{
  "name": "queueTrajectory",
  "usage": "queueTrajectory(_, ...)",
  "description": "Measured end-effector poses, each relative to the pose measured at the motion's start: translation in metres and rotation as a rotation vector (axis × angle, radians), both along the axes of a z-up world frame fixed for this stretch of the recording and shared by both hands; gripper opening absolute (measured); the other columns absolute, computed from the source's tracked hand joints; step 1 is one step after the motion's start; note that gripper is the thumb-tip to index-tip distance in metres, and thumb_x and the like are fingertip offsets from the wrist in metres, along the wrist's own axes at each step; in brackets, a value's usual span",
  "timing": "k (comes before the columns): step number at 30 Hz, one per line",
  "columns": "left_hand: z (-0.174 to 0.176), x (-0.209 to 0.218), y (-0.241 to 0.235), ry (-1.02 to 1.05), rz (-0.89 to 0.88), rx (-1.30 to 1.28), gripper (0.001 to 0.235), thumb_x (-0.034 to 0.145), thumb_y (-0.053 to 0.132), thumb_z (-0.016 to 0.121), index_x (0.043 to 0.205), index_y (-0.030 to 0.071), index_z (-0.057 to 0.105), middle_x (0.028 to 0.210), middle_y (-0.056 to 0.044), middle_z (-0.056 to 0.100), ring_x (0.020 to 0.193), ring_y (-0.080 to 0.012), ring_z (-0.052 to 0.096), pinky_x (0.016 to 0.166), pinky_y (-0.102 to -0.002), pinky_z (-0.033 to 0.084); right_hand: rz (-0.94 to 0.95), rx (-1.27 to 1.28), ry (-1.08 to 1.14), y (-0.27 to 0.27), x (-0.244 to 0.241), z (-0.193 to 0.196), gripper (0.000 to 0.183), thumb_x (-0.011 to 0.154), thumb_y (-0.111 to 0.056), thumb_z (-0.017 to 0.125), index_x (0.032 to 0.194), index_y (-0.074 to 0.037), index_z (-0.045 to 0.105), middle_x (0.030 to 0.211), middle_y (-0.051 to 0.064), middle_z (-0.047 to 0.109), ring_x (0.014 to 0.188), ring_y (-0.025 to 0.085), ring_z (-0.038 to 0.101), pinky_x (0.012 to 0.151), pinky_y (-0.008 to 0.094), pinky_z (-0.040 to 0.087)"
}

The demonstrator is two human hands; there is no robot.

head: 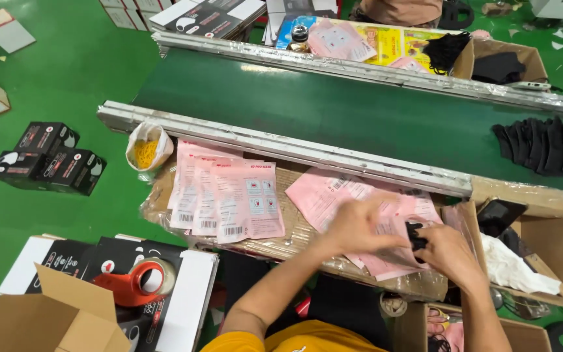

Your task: Packing black face masks into pink plastic bags and then into cardboard boxes at a factory conveyor belt.

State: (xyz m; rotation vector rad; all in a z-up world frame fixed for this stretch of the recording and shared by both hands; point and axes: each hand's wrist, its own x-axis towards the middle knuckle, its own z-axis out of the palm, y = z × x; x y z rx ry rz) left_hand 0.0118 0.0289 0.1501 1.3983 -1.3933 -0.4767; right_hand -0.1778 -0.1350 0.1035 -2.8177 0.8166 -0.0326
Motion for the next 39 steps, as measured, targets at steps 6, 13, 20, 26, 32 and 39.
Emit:
queueTrajectory(6,-0.006,0.035,-0.006,-0.285,-0.053,-0.383,0.094,0.054,0.049,0.091,0.128,0.001,0.062,0.105,-0.02,0.072,0.096,-0.0314,0.07,0.086,-0.037,0.055,0.043,0.26,-0.188,0.018,0.024,0.022,0.033,0.064,-0.019,0.086,0.091,-0.004,0.075,0.087,0.018,0.072,0.082,0.036,0.07,0.074,0.043,0.054)
queueTrajectory(13,-0.035,0.052,-0.007,0.042,-0.103,0.042,0.052,0.068,0.028,0.092,0.111,0.003,0.078,0.103,-0.015,0.08,0.094,-0.0187,0.078,0.089,-0.03,0.059,0.16,0.502,-0.268,0.022,0.052,0.041,0.023,0.079,-0.015,0.08,0.101,-0.009,0.083,0.085,0.014,0.067,0.08,0.026,0.065,0.072,0.038,0.05)
queueTrajectory(20,-0.024,0.061,0.004,0.046,-0.045,-0.1,0.047,0.07,0.018,0.09,0.113,0.004,0.078,0.099,-0.014,0.078,0.088,-0.015,0.075,0.079,-0.029,0.059,0.221,0.303,-0.578,0.032,0.047,0.065,0.021,0.08,-0.01,0.078,0.1,-0.009,0.081,0.097,0.009,0.066,0.085,0.024,0.064,0.073,0.036,0.052)
queueTrajectory(26,-0.021,0.028,0.025,0.239,-0.07,-0.165,0.024,0.083,0.01,0.084,0.106,0.007,0.08,0.097,-0.009,0.079,0.085,-0.0122,0.076,0.075,-0.024,0.059,0.296,0.005,-0.831,0.078,0.03,0.079,0.035,0.073,-0.005,0.074,0.107,0.003,0.067,0.093,0.014,0.064,0.084,0.03,0.061,0.072,0.041,0.048)
queueTrajectory(32,-0.002,-0.004,0.042,0.054,0.089,-0.245,0.015,0.082,0.007,0.085,0.096,0.007,0.08,0.088,-0.007,0.077,0.07,-0.0164,0.073,0.058,-0.027,0.055,0.222,-0.029,-0.794,0.086,0.02,0.058,0.015,0.081,0.003,0.073,0.093,-0.005,0.068,0.077,0.01,0.057,0.074,0.029,0.057,0.069,0.041,0.044)
queueTrajectory(39,-0.001,-0.013,0.062,-0.154,0.238,-0.361,0.014,0.087,0.009,0.079,0.1,0.005,0.076,0.086,-0.011,0.071,0.079,-0.0274,0.071,0.07,-0.036,0.055,0.212,-0.148,-0.848,0.109,0.029,0.084,0.015,0.083,0.005,0.071,0.092,0.0,0.059,0.081,0.015,0.053,0.077,0.036,0.054,0.069,0.044,0.043)
